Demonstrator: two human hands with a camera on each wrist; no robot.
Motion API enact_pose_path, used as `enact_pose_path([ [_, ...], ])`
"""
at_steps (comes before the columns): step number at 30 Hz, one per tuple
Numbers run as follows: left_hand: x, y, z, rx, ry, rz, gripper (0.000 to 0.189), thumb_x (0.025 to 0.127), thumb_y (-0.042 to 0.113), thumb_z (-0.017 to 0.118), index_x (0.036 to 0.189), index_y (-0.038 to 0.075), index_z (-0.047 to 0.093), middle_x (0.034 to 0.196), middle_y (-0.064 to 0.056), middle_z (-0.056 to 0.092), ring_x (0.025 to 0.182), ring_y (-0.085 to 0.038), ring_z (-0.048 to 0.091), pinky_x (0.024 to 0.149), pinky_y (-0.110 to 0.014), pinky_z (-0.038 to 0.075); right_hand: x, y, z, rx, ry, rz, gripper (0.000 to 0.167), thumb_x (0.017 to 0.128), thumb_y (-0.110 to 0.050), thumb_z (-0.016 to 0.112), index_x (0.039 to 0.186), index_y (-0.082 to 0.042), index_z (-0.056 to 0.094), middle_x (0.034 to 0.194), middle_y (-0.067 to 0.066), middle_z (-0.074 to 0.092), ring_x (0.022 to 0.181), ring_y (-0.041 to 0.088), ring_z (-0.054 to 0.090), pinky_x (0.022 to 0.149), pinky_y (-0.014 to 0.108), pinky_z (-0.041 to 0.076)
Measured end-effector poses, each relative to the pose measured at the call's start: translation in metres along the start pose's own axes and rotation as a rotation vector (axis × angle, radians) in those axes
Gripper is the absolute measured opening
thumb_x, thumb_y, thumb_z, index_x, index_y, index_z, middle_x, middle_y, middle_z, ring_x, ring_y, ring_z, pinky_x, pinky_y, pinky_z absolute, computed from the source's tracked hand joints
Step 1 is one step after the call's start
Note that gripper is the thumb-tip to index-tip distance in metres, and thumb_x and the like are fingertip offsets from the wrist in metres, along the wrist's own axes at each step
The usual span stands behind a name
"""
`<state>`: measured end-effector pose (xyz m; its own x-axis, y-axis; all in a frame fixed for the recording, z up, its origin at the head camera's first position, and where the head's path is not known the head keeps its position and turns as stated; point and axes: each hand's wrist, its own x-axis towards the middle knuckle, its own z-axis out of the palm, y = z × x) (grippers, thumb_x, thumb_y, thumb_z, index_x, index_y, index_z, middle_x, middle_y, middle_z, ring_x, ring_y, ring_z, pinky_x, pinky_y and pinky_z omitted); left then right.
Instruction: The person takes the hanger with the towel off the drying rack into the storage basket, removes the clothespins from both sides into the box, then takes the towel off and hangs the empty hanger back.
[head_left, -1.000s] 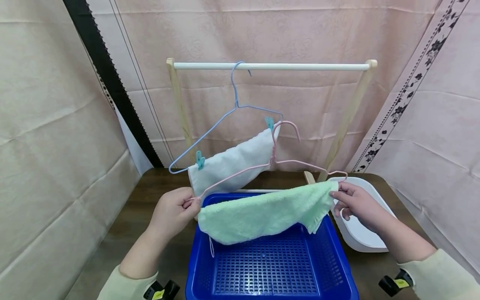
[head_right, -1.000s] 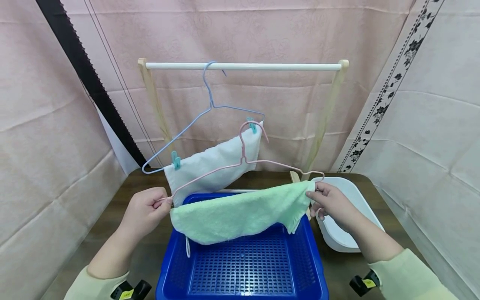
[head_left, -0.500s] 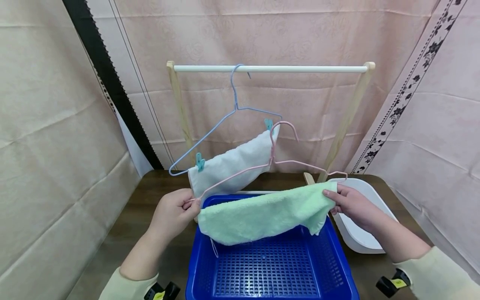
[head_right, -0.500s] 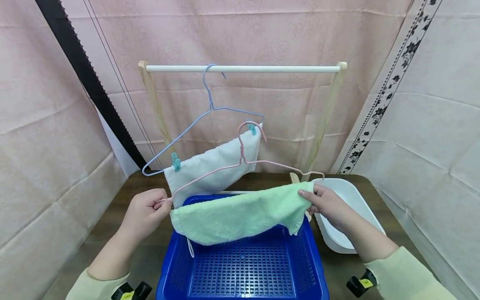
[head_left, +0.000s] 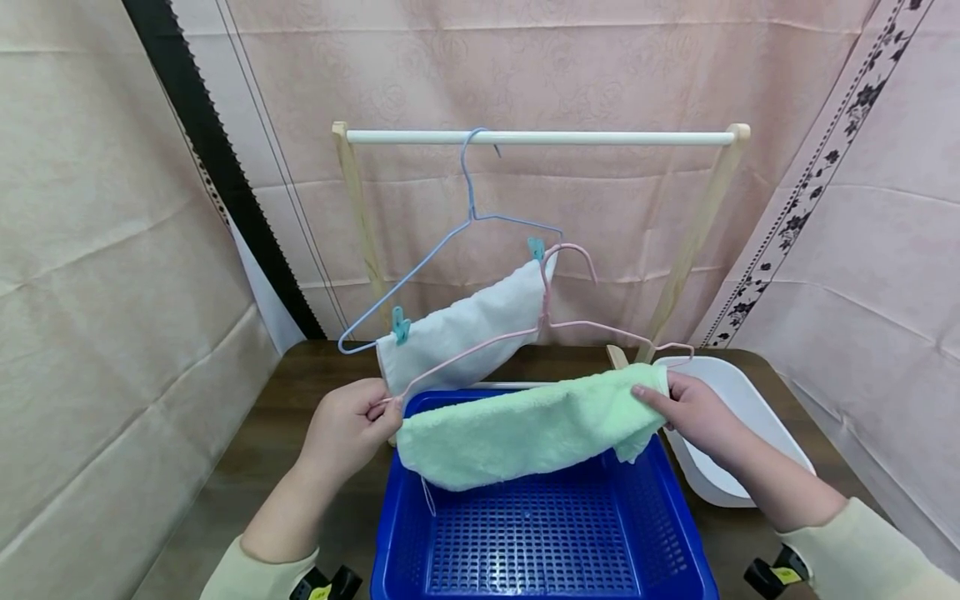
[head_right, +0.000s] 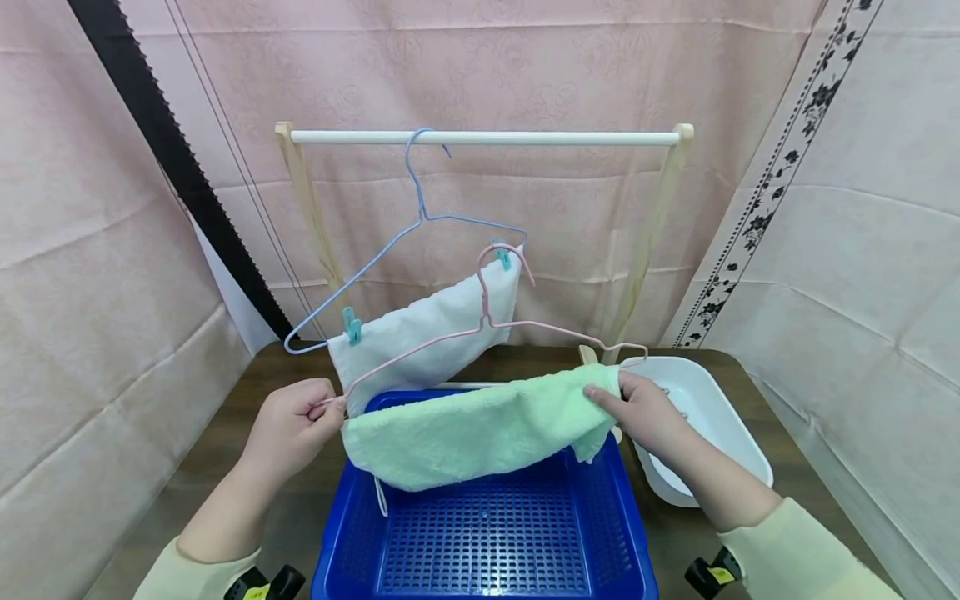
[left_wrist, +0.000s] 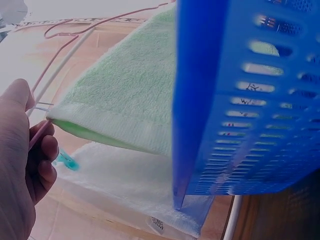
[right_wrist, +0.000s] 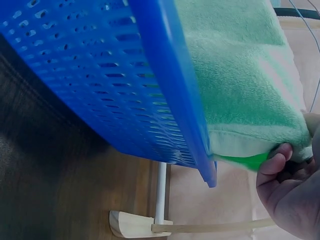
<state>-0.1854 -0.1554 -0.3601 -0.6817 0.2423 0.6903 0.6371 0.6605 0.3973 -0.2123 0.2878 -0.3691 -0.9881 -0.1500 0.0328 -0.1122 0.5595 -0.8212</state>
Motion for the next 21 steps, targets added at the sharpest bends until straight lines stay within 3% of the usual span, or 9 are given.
enact_pose_path([
  [14, 0.001, 0.0, 0.001, 0.019, -0.001, -0.014, 0.04, 0.081, 0.005, 0.067, 0.059, 0.02, 0.037, 0.061, 0.014, 0.029, 0.053, -0.003, 0.032, 0.046, -0.022, 0.028, -0.009, -0.008, 0.007, -0.11, 0.038, -0.105, 0.028, 0.096, -0.029, 0.064, 0.098, -0.002, 0.068, 0.083, 0.002, 0.07, 0.077, 0.011, 0.062, 0.069, 0.027, 0.05],
  [21, 0.001, -0.001, 0.002, 0.045, -0.007, -0.017, 0.04, 0.081, 0.006, 0.068, 0.059, 0.021, 0.037, 0.061, 0.014, 0.029, 0.053, -0.003, 0.032, 0.046, -0.022, 0.028, -0.015, -0.014, 0.011, -0.157, 0.032, -0.134, 0.025, 0.094, -0.03, 0.066, 0.1, -0.005, 0.07, 0.086, -0.001, 0.072, 0.079, 0.009, 0.063, 0.069, 0.026, 0.05],
])
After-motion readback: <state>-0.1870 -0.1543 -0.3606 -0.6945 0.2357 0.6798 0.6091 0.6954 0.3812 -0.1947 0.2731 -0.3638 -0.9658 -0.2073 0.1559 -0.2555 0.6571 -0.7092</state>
